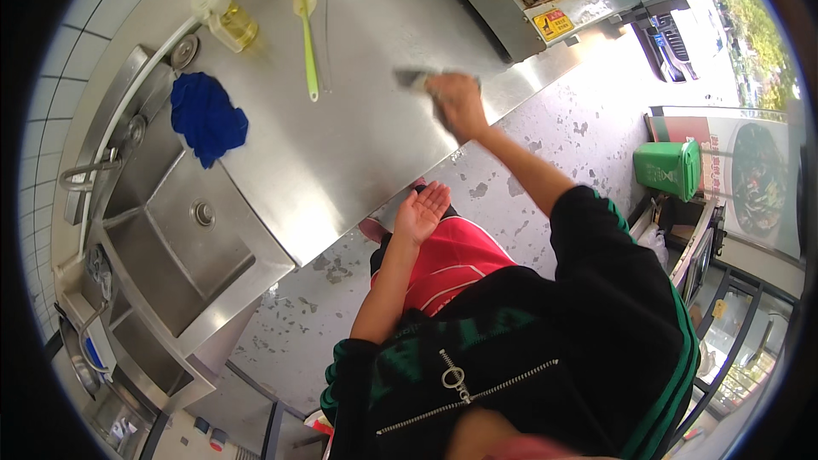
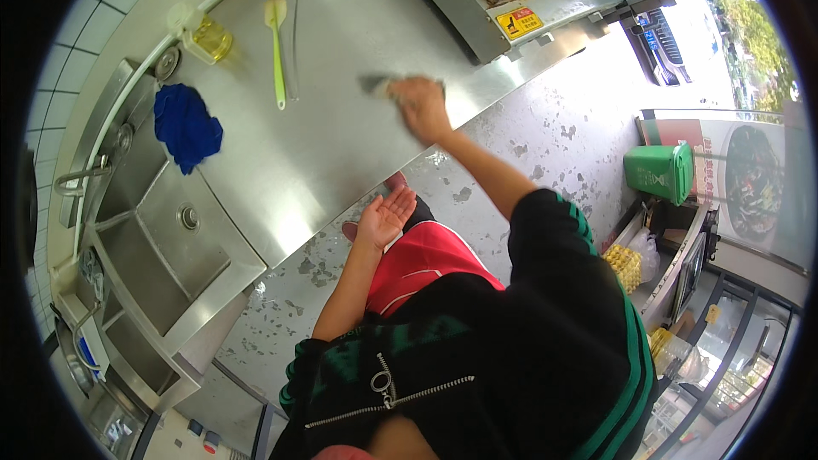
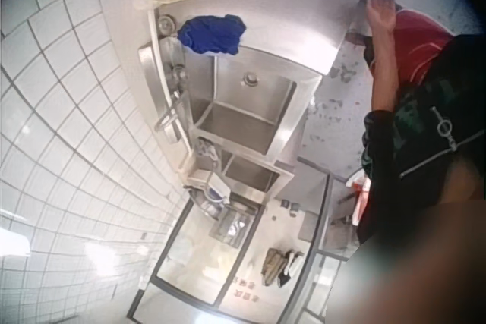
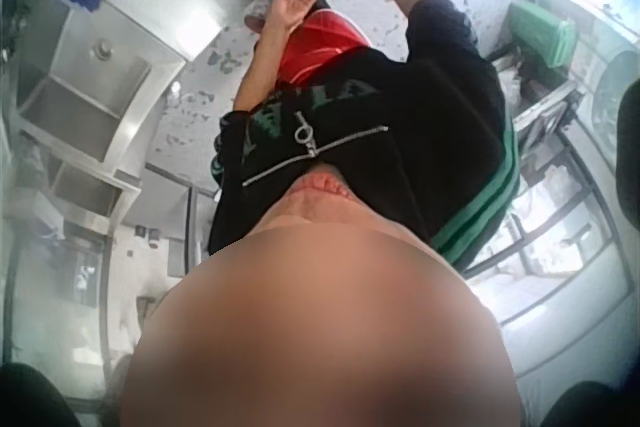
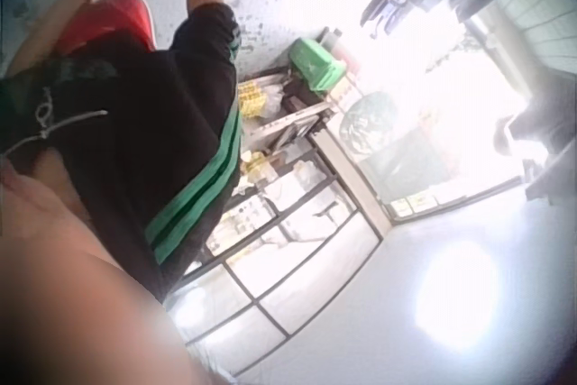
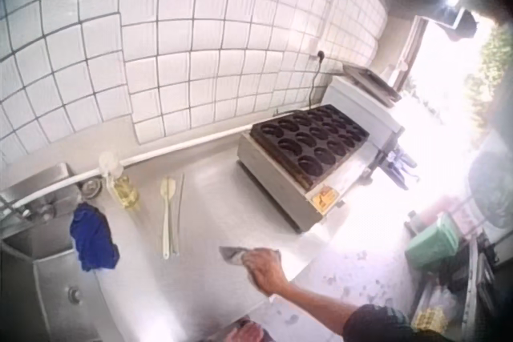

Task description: The person pours oil into a takoyaki pan, moves a tray of cooked takoyaki, and cleans the stainless steel counter and sink area with cloths. The person then walks toward the dining area.

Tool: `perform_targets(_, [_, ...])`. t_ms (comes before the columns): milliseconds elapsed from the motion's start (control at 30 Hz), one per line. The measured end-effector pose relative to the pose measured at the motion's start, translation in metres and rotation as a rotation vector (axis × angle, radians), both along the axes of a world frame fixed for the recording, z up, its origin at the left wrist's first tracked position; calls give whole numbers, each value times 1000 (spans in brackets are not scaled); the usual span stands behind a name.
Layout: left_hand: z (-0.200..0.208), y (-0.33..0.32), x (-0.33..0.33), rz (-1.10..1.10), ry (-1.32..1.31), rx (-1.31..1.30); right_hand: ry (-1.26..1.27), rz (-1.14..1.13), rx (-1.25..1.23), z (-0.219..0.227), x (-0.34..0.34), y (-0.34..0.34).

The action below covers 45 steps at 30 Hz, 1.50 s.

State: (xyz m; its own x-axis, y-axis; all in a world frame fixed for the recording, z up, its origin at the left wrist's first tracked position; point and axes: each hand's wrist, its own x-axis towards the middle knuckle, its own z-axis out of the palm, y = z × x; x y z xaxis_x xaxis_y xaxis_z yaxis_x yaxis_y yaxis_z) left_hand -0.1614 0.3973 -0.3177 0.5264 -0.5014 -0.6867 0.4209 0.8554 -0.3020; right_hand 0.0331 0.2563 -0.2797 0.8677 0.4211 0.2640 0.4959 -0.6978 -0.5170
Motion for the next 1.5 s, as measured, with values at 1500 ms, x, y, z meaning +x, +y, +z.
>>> perform_targets(1500, [91,902,-124,532,-391,647,-450,811,-144,60,-49,1000])
